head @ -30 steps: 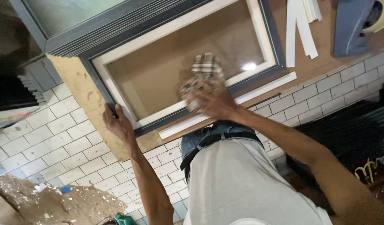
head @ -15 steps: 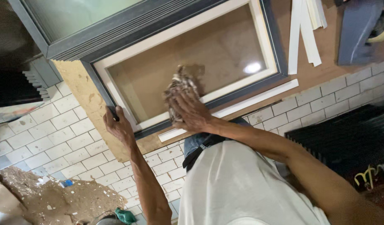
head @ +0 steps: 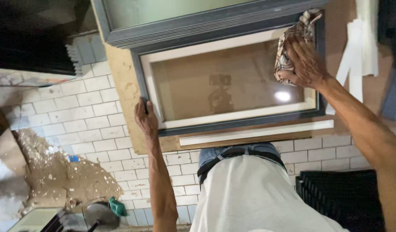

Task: The person assembles a picture frame by placing white plastic strips along the inner edges of a gray frame, pressing them into place, and wiping the surface with a cloth. The person repeatedly adjusts and secures the strips around the frame perimeter.

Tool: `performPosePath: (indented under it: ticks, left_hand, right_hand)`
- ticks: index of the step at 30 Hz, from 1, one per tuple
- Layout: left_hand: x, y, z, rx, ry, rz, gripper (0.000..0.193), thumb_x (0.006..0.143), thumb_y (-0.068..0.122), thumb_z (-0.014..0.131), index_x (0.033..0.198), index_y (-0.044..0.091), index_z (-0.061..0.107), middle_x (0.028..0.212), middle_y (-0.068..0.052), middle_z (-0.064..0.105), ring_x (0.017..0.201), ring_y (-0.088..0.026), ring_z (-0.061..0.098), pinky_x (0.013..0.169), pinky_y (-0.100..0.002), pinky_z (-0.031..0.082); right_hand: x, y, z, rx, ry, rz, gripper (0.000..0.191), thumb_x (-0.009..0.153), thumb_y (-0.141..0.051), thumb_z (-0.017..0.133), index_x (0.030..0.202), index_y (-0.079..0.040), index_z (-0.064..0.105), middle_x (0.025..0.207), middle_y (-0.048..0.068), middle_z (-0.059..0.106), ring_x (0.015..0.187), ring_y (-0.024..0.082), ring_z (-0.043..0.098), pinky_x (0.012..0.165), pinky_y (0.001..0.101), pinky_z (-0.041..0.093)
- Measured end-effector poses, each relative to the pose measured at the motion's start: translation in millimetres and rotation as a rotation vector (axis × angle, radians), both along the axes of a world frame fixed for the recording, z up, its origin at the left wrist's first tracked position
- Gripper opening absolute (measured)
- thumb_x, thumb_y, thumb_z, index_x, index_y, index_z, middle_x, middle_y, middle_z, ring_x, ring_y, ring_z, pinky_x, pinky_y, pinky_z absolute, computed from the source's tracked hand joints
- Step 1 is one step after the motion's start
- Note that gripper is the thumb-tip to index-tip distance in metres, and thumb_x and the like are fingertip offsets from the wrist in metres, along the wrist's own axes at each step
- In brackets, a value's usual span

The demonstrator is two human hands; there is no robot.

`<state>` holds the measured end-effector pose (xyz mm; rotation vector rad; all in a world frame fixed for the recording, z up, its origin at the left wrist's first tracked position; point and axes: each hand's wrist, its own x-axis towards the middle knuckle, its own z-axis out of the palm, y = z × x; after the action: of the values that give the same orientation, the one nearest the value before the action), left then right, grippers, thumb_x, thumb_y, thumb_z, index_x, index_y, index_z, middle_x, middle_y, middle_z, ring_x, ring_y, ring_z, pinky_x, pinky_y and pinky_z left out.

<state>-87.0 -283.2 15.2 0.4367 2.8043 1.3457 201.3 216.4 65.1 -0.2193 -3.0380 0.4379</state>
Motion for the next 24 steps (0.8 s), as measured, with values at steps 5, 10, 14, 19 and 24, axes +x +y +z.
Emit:
performPosePath:
  ticks: [5, 10, 14, 19, 24]
  left_hand:
    - [1, 9, 15, 0.044, -0.089, 0.039, 0.039, 0.102, 0.018, 0.062, 0.134, -0.005, 0.065, 0.119, -0.020, 0.069, 0.104, -0.030, 0.065, 0.089, -0.040, 0.053]
    - [2, 4, 17, 0.099, -0.193, 0.038, 0.049, 0.108, 0.034, 0.049, 0.135, -0.004, 0.064, 0.130, -0.023, 0.065, 0.119, -0.034, 0.061, 0.100, -0.045, 0.048]
    - [1, 3, 8, 0.217, -0.336, 0.100, 0.056, 0.111, 0.041, 0.039, 0.138, -0.001, 0.064, 0.125, -0.023, 0.067, 0.106, -0.036, 0.061, 0.091, -0.047, 0.046]
    - [5, 2, 2, 0.076, -0.187, 0.057, 0.061, 0.112, 0.045, 0.029, 0.141, 0.001, 0.061, 0.129, -0.022, 0.064, 0.115, -0.035, 0.059, 0.100, -0.045, 0.046]
    - [13, 8, 17, 0.012, 0.061, 0.040, 0.041, 0.113, 0.029, 0.047, 0.135, 0.000, 0.066, 0.132, -0.019, 0.066, 0.123, -0.035, 0.056, 0.103, -0.045, 0.046]
  right_hand:
    - [-135, -64, 1, 0.016, 0.102, 0.443, 0.102, 0.091, -0.077, 0.042, 0.157, 0.000, 0.036, 0.159, 0.031, 0.042, 0.151, 0.042, 0.037, 0.132, 0.0542, 0.020]
    - [-260, -199, 1, -0.038, 0.427, 0.514, 0.087, 0.091, -0.069, 0.057, 0.144, 0.000, 0.055, 0.143, 0.024, 0.058, 0.141, 0.036, 0.051, 0.125, 0.0556, 0.028]
    - [-245, -291, -3, -0.151, 0.434, 0.468, 0.072, 0.076, -0.045, 0.067, 0.136, -0.005, 0.060, 0.146, 0.017, 0.052, 0.135, 0.038, 0.047, 0.104, 0.0613, 0.037]
    - [-98, -317, -52, -0.251, 0.112, 0.618, 0.068, 0.084, -0.042, 0.066, 0.143, -0.012, 0.051, 0.157, 0.009, 0.045, 0.144, 0.030, 0.043, 0.125, 0.0579, 0.022]
    - [22, -146, -10, -0.355, 0.410, 0.111, 0.034, 0.081, -0.007, 0.071, 0.115, -0.009, 0.069, 0.135, 0.023, 0.068, 0.117, 0.032, 0.069, 0.084, 0.0368, 0.060]
